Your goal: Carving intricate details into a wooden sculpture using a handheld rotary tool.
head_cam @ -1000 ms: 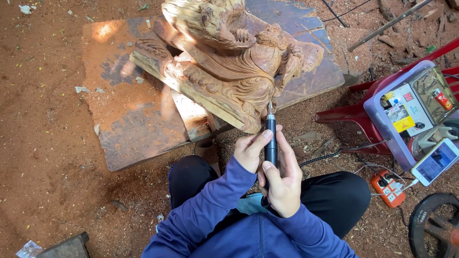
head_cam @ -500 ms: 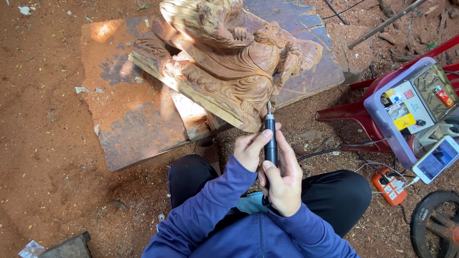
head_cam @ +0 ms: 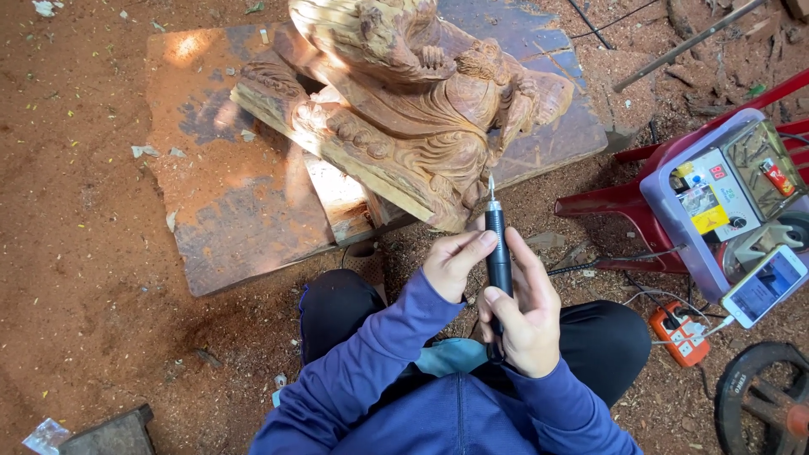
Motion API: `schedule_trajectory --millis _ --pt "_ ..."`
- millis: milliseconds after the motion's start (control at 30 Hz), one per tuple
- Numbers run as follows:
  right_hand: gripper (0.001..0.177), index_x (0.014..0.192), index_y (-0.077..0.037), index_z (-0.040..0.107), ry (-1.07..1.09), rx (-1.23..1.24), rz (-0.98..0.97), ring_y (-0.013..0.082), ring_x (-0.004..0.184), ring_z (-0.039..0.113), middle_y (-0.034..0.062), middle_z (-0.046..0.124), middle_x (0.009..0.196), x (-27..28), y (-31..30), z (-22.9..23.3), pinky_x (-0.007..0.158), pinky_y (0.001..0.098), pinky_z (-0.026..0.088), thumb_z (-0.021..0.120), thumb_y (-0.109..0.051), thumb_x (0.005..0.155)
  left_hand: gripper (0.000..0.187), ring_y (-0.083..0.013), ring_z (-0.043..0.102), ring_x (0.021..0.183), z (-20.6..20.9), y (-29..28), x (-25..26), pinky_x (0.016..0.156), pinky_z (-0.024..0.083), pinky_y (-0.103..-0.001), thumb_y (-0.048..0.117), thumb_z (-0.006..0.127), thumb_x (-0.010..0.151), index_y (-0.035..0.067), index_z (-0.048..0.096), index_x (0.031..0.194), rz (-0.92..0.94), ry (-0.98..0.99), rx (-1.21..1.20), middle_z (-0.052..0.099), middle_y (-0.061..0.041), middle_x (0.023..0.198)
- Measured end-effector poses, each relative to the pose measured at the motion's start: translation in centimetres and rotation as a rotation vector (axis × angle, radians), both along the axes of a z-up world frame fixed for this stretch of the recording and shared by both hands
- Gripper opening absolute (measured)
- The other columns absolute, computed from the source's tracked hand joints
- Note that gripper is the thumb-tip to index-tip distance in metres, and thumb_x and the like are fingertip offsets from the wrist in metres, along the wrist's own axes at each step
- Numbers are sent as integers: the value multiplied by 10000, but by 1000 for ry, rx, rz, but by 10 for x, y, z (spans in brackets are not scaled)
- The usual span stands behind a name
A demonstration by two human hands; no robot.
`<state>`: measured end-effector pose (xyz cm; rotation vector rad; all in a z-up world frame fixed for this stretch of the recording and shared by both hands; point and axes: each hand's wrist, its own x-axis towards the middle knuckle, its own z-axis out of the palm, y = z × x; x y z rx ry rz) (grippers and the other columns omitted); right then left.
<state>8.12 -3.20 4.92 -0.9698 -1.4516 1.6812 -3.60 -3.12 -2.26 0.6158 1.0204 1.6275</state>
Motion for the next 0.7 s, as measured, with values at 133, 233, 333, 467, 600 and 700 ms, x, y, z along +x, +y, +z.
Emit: schedule_trajectory --millis 133,233,333,467,600,700 --pt "726 1576 -36 300 -3 40 -2 155 475 495 242 602 1163 -5 3 2 274 251 451 541 9 893 278 -67 583 936 1 3 7 897 478 -212 286 627 992 41 757 1009 50 25 -39 698 15 958" --pt "673 1539 24 357 117 145 43 202 253 509 171 545 511 -13 7 9 197 276 433 534 52 890 183 -80 546 838 -4 7 15 830 538 -306 219 714 962 102 807 856 243 -32 -13 680 -5 730" --pt "670 1538 22 362 114 127 47 192 243 480 159 530 481 -14 9 9 191 274 406 531 49 889 178 -72 536 826 -8 8 16 813 536 -294 206 716 962 105 812 851 270 -42 -27 678 0 717" --pt "666 1532 9 383 96 107 29 195 242 481 165 527 471 -19 8 16 197 268 405 531 47 884 206 -92 527 838 1 6 14 845 526 -322 195 714 959 80 792 806 293 -65 -27 661 5 718" --pt "670 1531 1 393 111 88 20 188 237 464 163 520 467 -16 8 8 193 266 398 534 54 879 202 -92 521 839 -9 6 16 831 528 -315 180 713 954 72 790 802 300 -57 -38 656 3 709" --pt "656 1518 0 418 102 93 16 187 265 485 173 532 493 -16 9 12 206 274 422 546 53 878 200 -87 544 818 -6 7 16 831 533 -316 180 718 950 71 794 800 296 -50 -42 661 -9 691"
